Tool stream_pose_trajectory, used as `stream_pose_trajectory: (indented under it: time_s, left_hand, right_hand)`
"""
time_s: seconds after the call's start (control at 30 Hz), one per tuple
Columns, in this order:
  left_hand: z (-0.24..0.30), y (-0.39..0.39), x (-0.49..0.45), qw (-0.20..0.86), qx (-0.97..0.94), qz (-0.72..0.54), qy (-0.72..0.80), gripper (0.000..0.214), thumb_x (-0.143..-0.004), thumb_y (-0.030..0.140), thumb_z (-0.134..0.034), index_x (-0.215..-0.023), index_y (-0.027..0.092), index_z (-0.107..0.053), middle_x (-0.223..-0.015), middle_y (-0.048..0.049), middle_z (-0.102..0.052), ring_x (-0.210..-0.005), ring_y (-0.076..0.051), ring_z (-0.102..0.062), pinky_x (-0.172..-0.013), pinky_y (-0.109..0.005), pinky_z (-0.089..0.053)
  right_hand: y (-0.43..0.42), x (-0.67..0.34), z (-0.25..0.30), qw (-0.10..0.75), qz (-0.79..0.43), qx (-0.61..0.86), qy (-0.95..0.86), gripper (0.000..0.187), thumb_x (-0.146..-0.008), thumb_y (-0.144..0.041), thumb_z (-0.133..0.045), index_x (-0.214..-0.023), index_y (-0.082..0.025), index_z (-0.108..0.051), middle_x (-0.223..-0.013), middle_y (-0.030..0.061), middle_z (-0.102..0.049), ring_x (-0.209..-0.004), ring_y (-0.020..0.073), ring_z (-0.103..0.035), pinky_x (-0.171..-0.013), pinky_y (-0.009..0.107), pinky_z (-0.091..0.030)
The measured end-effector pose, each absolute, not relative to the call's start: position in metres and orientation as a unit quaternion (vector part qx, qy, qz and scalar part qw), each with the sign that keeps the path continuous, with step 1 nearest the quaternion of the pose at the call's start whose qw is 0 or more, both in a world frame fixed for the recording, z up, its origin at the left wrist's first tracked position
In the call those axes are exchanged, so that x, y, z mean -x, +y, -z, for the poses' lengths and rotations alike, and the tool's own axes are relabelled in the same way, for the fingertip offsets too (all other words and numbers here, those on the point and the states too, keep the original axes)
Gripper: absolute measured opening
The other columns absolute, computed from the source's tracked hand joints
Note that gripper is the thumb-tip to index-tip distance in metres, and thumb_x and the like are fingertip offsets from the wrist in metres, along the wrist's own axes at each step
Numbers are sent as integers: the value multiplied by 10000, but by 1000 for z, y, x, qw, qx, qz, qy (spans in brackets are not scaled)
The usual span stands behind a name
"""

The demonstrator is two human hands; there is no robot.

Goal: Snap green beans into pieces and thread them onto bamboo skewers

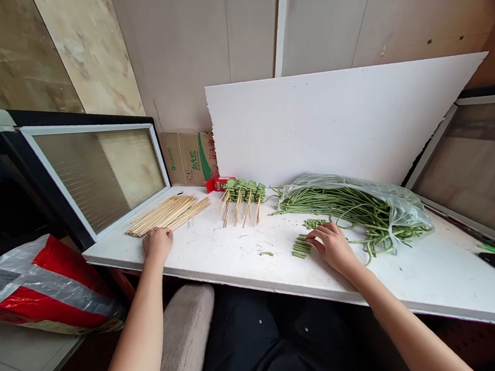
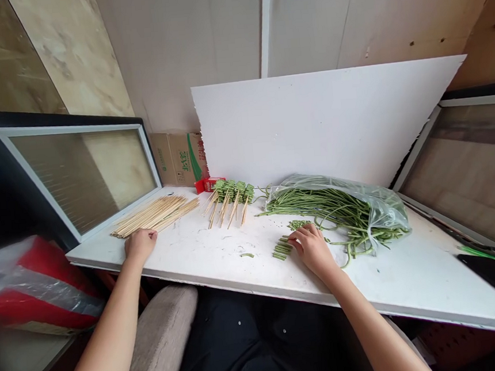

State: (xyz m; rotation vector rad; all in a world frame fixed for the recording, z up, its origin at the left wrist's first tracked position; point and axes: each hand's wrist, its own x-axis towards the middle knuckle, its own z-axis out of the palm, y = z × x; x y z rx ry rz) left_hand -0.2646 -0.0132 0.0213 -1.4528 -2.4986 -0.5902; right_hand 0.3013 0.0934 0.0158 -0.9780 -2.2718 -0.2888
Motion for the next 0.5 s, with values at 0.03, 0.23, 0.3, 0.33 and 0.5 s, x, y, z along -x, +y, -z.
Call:
stream_pose_trajectory:
  time_s: [0.03,0.23,0.3,0.33,0.5]
  left_hand:
    - [-19,-13,266,107,478,200,-849,323,-928,300,-528,-995,166,-814,-1052,-197,-752,-966,-336,-663,-837,-398,-501]
    - [-6,-9,273,137,440,215,-861,356,-953,344,-503,-949,168,-813,-1027,-199,-750,-979,-344,-652,-820,-405,-502]
    - [-5,-9,275,131,423,228,-867,341,-941,360,-527,-944,180,-816,-1015,-196,-755,-980,-356,-649,-814,-421,-506]
    - [-5,-8,276,125,413,234,-871,333,-933,369,-541,-949,186,-819,-1012,-196,-757,-989,-365,-646,-815,-430,-507]
    - [-8,-6,278,93,399,235,-881,314,-903,383,-592,-971,178,-819,-1049,-214,-748,-1138,-424,-582,-876,-478,-498]
  right_hand:
    - [94,-302,-15,328,106,370,-863,254,-1019,-344,-529,-967,-234,-752,-943,109,-752,-1031,343,-589,-922,502,-491]
    - [94,-300,-16,356,92,361,-857,252,-1016,-360,-535,-965,-241,-751,-919,112,-748,-1001,335,-600,-908,505,-489]
    - [93,-299,-17,361,91,358,-856,247,-1014,-365,-540,-963,-243,-749,-911,108,-745,-992,333,-601,-907,503,-487]
    - [93,-299,-18,362,91,358,-856,243,-1014,-362,-541,-961,-244,-747,-909,106,-743,-991,332,-602,-908,501,-486]
    - [91,-298,-21,377,97,359,-848,216,-1013,-330,-548,-959,-237,-736,-908,101,-742,-990,319,-609,-918,477,-478]
